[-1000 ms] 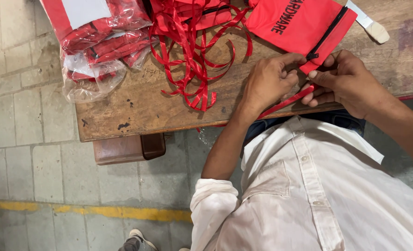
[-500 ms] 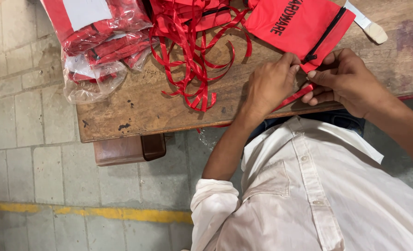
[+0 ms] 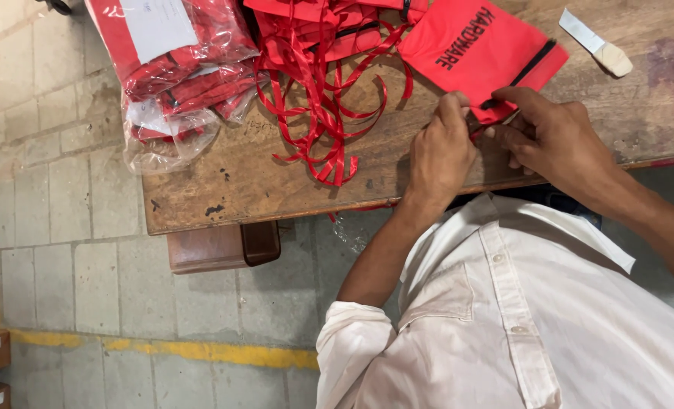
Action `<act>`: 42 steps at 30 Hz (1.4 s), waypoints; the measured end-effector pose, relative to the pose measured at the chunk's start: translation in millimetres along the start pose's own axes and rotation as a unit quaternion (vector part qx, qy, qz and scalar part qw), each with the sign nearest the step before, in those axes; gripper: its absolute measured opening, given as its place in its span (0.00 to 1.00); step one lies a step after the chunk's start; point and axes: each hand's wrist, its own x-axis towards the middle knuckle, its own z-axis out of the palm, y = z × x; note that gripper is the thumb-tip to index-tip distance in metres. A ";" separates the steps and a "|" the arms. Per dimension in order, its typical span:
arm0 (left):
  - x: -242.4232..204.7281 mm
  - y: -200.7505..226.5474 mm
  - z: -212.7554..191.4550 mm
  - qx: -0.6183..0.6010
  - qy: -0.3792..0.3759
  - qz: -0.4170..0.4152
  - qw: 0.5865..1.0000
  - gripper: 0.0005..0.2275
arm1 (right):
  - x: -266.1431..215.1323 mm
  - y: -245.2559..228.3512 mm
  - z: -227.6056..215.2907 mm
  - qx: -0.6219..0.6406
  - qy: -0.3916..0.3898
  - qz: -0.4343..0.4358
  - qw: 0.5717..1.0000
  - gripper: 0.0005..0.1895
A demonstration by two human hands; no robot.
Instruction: The person ties red ribbons to small red pouches labeled HARDWARE. They retrieve ribbon from a drawer, cut it with a utility knife, and attach it to each pouch one at a time, repeating the process for multiple pouches.
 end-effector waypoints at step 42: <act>-34.9 30.2 -28.2 -0.246 -0.054 -0.223 0.942 0.15 | 44.5 23.2 -7.1 0.176 -0.062 -0.089 0.978 0.09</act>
